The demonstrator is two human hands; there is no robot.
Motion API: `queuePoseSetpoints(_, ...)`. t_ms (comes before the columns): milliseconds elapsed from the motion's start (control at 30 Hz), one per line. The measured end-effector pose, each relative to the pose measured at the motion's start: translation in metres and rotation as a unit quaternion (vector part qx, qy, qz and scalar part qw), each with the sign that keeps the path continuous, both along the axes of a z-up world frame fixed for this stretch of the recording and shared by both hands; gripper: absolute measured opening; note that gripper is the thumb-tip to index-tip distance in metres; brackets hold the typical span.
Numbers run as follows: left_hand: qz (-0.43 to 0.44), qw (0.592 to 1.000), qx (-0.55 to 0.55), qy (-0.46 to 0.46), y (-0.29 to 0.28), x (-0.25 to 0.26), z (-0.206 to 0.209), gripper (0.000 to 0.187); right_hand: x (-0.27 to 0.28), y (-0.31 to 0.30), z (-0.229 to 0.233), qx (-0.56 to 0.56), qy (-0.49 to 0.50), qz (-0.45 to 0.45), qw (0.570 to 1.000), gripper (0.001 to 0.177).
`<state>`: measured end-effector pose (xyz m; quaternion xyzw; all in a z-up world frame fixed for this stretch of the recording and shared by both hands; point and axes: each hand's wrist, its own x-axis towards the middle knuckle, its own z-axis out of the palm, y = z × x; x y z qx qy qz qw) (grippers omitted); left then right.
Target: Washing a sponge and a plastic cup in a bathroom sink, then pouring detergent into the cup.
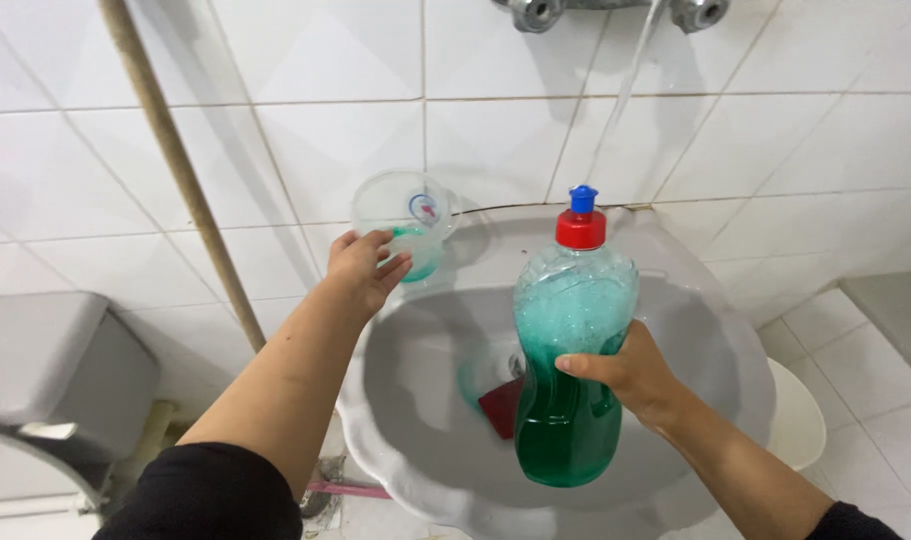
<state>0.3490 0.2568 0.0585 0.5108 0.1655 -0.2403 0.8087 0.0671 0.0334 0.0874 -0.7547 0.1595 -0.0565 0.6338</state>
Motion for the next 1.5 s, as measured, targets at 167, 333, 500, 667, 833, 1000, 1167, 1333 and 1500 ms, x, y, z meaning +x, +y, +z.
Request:
queuePoseSetpoints(167,0.007,1.0,0.011,0.022,-0.001,0.002,-0.017,0.079,-0.005,-0.008,0.001,0.0,0.01,0.003,1.0,0.066)
queuePoseSetpoints(333,-0.004,1.0,0.025,0.018,-0.003,0.001,-0.02,0.078,0.002,-0.016,-0.009,-0.028,0.042,-0.028,0.998,0.068)
queuePoseSetpoints(500,-0.043,0.996,0.077,-0.013,-0.006,-0.015,0.002,0.078,0.008,-0.001,0.004,-0.027,0.035,-0.033,0.998,0.069)
queuePoseSetpoints(667,0.051,0.91,0.379,-0.159,-0.01,-0.036,-0.008,0.083,0.011,0.0,-0.012,-0.048,0.025,-0.024,0.998,0.068)
queuePoseSetpoints(833,0.163,0.635,0.519,-0.549,-0.027,-0.085,0.006,0.079,0.011,0.007,-0.019,-0.049,0.008,-0.012,0.999,0.063)
queuePoseSetpoints(1000,-0.199,0.89,0.181,-0.367,-0.074,-0.124,0.064,0.074,0.011,0.016,-0.016,-0.026,-0.02,-0.023,0.999,0.058)
queuePoseSetpoints(1167,-0.378,0.89,0.103,-0.231,-0.094,-0.126,0.093,0.104,0.011,0.008,-0.026,-0.046,-0.007,-0.018,0.999,0.049)
queuePoseSetpoints(1333,-0.377,0.894,0.098,-0.221,-0.096,-0.13,0.098,0.106,0.007,0.011,-0.018,-0.038,-0.029,-0.012,0.999,0.044)
queuePoseSetpoints(1500,-0.413,0.888,0.078,-0.187,-0.086,-0.139,0.113,0.09,0.004,0.014,-0.019,-0.019,-0.021,0.0,1.0,0.041)
